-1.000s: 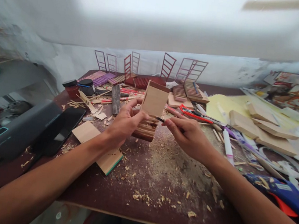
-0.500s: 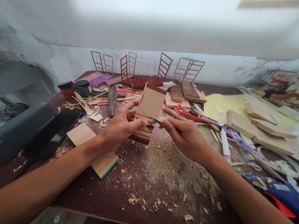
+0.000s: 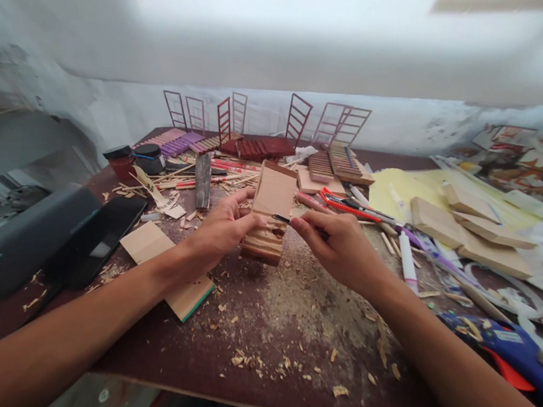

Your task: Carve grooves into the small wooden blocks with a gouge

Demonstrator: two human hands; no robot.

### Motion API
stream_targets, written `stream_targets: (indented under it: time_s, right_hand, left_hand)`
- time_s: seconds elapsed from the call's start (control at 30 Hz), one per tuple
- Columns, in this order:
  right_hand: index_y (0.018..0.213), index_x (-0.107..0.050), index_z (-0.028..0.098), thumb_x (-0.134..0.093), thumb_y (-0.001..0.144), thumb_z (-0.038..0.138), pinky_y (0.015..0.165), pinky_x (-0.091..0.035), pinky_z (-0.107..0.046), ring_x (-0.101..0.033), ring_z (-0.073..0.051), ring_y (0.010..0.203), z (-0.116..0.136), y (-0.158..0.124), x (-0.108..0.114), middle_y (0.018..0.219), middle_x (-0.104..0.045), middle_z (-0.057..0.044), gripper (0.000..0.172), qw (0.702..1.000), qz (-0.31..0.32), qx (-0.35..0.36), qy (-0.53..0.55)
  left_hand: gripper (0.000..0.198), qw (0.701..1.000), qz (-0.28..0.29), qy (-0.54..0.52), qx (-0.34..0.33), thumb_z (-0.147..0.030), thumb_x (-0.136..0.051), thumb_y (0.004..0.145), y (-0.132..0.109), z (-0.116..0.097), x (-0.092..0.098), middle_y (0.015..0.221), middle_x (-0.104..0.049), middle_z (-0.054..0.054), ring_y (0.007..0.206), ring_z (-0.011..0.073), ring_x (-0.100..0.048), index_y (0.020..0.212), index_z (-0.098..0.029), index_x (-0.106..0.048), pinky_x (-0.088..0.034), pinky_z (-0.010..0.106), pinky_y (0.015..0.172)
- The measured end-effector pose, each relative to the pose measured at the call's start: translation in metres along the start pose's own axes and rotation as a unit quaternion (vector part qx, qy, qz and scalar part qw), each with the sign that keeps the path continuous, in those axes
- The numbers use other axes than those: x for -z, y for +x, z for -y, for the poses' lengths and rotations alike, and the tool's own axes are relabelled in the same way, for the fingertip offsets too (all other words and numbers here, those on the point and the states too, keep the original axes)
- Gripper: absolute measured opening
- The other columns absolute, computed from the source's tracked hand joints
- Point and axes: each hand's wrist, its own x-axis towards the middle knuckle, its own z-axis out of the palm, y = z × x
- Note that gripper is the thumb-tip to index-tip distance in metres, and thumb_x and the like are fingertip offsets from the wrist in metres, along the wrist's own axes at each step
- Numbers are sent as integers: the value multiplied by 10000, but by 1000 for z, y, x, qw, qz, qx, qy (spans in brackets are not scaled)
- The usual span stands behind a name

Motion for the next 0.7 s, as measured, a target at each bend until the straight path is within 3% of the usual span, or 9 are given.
stream_targets:
  time_s: [0.1,0.2,0.3,0.47,0.7]
  right_hand:
    - [659,-505,241,-474,1035,457,803,-463,-352,-678,-250,896,-1,0,0,589,-504,-19,435,1000,2,-3,0]
    - [656,-459,232,-465,1038,493,674,-386,-313,-548,-183,681,-2,-1,0,577,-377,17,463,1000,-9,-16,6]
    - [671,-478,220,-450,1046,501,663,-366,-314,-460,-153,642,-2,0,-1,615,-421,19,469,1000,-6,-11,23]
    - [685,-542,218,-440,1050,500,813,-449,-354,-592,-202,809,-3,0,-3,674,-530,-16,473,999,7,1,42]
    - [867,-708,192,-423,1049,538,671,-394,-319,-505,-155,634,-10,1,0,588,-461,27,483,997,13,-32,70]
  left_hand:
    - [522,1000,-9,4,5,-152,-712,729,0,1,1,1016,-782,89,839,207,-740,1237,-173,-593,-571,280,674]
    - [509,1000,-19,16,9,-166,-687,748,0,1,2,1032,-772,83,842,198,-734,1244,-189,-572,-560,269,665]
    - [537,1000,-14,5,19,-169,-673,745,1,0,3,1040,-767,84,843,205,-734,1264,-196,-539,-576,289,677]
    - [527,999,-16,-15,32,-146,-642,734,1,0,4,1046,-763,75,833,186,-725,1247,-208,-539,-573,288,697]
    - [554,999,-32,-12,24,-144,-629,683,3,0,6,1003,-759,60,790,177,-707,1229,-208,-557,-517,252,612]
